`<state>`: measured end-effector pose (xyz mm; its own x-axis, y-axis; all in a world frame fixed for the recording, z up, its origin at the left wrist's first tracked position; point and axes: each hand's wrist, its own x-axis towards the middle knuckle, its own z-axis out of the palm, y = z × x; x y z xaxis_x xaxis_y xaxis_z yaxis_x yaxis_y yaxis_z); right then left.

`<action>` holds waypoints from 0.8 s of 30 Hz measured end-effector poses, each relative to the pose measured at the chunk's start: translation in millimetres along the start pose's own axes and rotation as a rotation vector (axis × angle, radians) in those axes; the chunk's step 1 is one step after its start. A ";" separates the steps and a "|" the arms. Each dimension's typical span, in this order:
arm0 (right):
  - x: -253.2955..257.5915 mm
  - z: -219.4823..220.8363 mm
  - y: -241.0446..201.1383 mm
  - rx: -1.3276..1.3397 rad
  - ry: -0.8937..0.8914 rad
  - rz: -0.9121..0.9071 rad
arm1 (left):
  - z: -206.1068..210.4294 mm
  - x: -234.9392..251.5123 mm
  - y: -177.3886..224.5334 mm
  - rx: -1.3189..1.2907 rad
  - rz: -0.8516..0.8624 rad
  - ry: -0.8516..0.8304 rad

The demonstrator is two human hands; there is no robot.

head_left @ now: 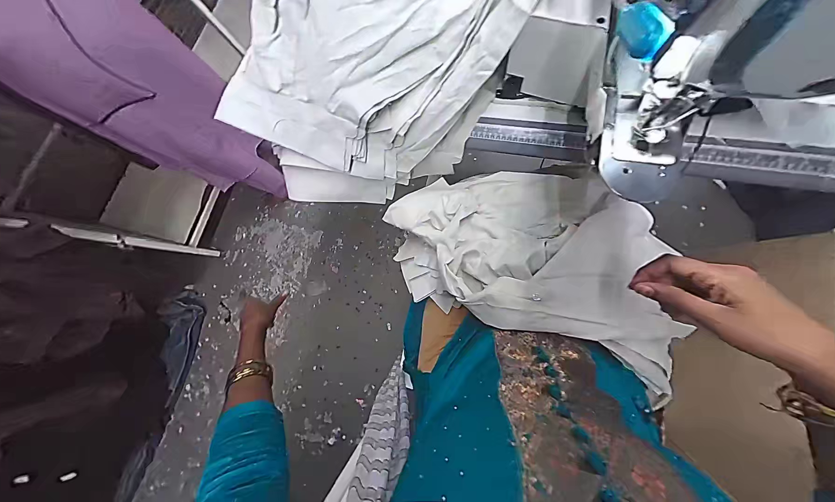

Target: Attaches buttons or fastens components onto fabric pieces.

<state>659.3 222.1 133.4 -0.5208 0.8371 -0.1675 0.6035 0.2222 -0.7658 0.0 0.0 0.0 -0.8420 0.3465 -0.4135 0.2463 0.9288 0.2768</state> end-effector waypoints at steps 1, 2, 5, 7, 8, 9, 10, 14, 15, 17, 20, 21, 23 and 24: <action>0.3 -2.9 -3.2 -0.007 0.028 -0.005 | 8.4 -6.6 16.0 -0.092 0.036 -0.013; 2.1 -4.4 -4.6 -0.010 0.053 -0.012 | 16.0 -14.2 37.3 -0.185 0.059 -0.046; 7.4 5.0 -10.8 -0.004 0.066 -0.048 | 43.0 -58.8 114.9 -0.557 0.140 -0.260; 11.7 17.9 -19.5 0.005 0.029 -0.086 | 52.1 -103.5 167.6 -0.882 0.165 -0.584; 13.9 24.7 -24.6 -0.001 0.009 -0.113 | 54.2 -127.9 191.0 -0.962 0.192 -0.739; 16.2 31.3 -29.8 0.000 -0.002 -0.149 | 55.2 -152.6 212.7 -0.990 0.224 -0.873; 18.7 37.3 -34.7 0.013 -0.008 -0.189 | 54.9 -176.9 230.8 -0.991 0.262 -0.988; 24.9 53.6 -50.6 0.102 0.009 -0.333 | 62.2 -245.5 265.7 -0.928 0.388 -1.332; 25.5 55.7 -52.7 0.128 0.031 -0.347 | 66.3 -255.4 268.3 -0.932 0.427 -1.385; 23.6 58.9 -54.9 0.179 0.099 -0.330 | 72.5 -273.0 270.4 -0.968 0.474 -1.420; 17.0 63.0 -57.1 0.260 0.245 -0.237 | 80.2 -284.0 269.6 -1.048 0.543 -1.458; 14.5 65.8 -57.4 0.293 0.289 -0.209 | 81.7 -285.7 269.3 -1.062 0.552 -1.469; 9.6 72.8 -56.7 0.366 0.332 -0.163 | 83.7 -288.1 268.4 -1.061 0.594 -1.480; 7.5 76.4 -57.1 0.422 0.331 -0.128 | 84.1 -289.5 267.9 -1.052 0.630 -1.468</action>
<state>574.8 177.5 128.4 -0.3149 0.9443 0.0955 0.2176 0.1697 -0.9612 350.1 159.6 120.9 0.3889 0.8985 -0.2036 -0.5127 0.3947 0.7625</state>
